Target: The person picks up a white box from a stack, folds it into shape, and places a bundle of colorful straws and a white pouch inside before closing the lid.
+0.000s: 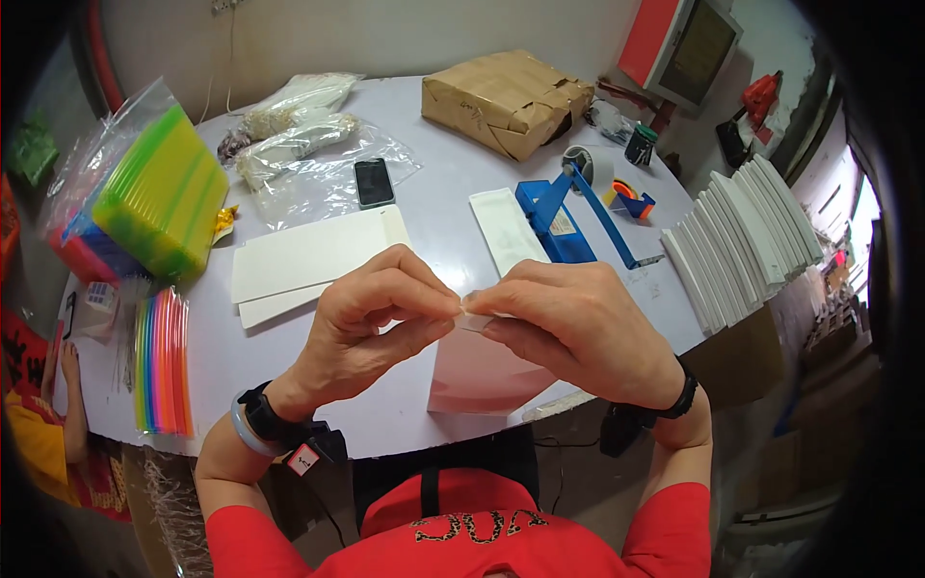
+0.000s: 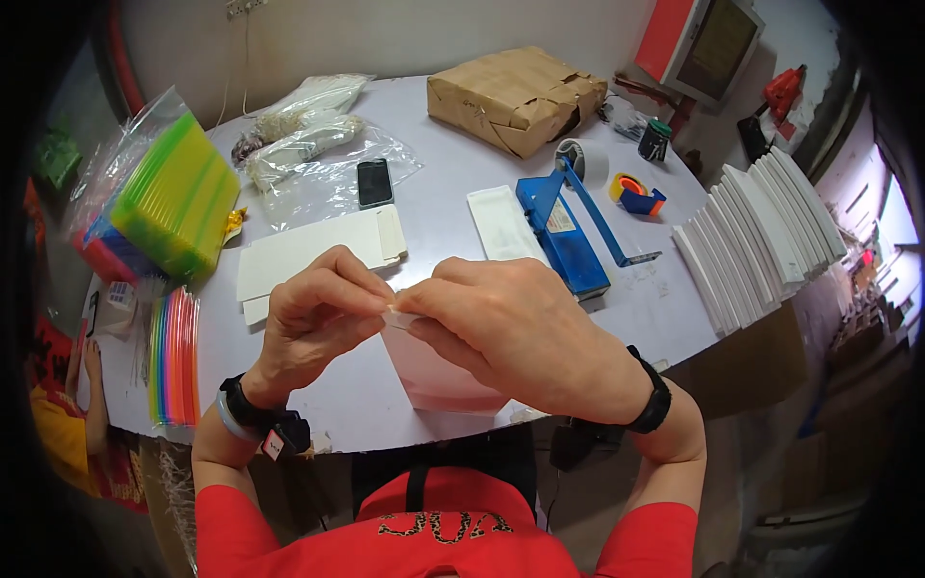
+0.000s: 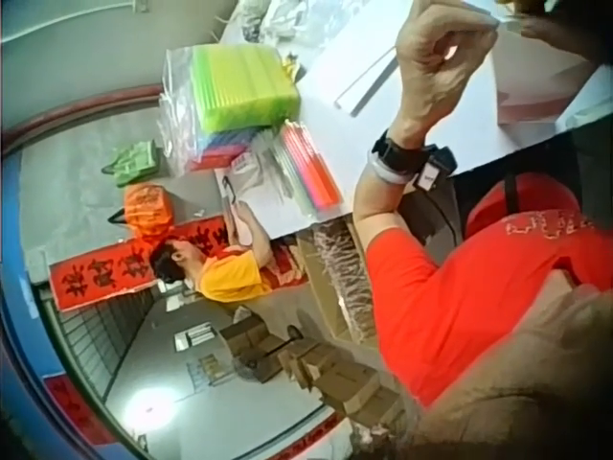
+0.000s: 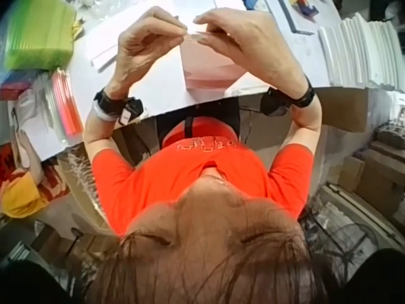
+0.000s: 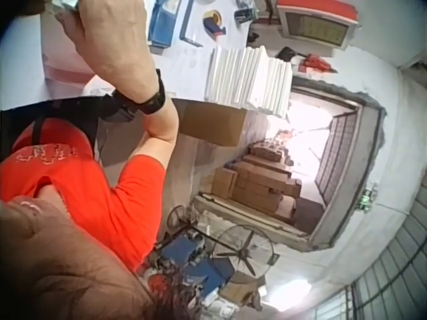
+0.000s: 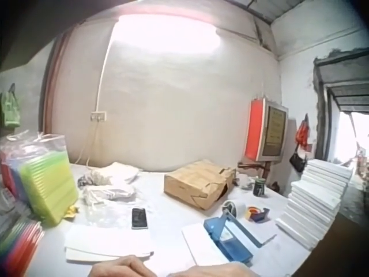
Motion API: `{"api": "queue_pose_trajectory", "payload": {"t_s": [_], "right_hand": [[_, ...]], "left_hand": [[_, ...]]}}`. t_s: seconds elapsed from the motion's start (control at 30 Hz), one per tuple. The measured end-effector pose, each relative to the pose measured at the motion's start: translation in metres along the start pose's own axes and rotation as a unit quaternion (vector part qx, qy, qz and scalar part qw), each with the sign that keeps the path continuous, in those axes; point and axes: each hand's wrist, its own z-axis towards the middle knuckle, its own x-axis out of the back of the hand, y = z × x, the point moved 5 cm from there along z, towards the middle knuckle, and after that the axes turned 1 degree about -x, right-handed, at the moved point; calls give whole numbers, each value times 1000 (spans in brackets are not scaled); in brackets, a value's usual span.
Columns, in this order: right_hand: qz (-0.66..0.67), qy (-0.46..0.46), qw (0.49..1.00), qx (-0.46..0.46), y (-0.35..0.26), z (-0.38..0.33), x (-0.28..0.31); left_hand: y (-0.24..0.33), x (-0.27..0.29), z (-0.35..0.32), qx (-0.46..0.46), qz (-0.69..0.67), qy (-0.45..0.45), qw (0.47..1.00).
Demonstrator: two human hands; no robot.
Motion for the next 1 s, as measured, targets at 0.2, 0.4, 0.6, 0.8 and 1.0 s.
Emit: {"api": "queue_pose_trajectory", "payload": {"t_s": [0.2,0.4,0.6,0.8,1.0], "right_hand": [[-88,12,996,-13,-4,-3,-3],[-49,35,998,11,-2,-12,8],[-60,7,998,-26,5,-21,18],[-60,-20,998,-16,12,-15,19],[-41,-19,999,-18,20,-14,17]], "left_hand": [[-1,-1,2,-25,24,-13,999],[0,-2,1,-64,75,14,995],[-3,-1,3,-73,74,8,995],[-7,-1,4,-60,61,14,996],[-9,1,6,-62,56,21,996]]}}
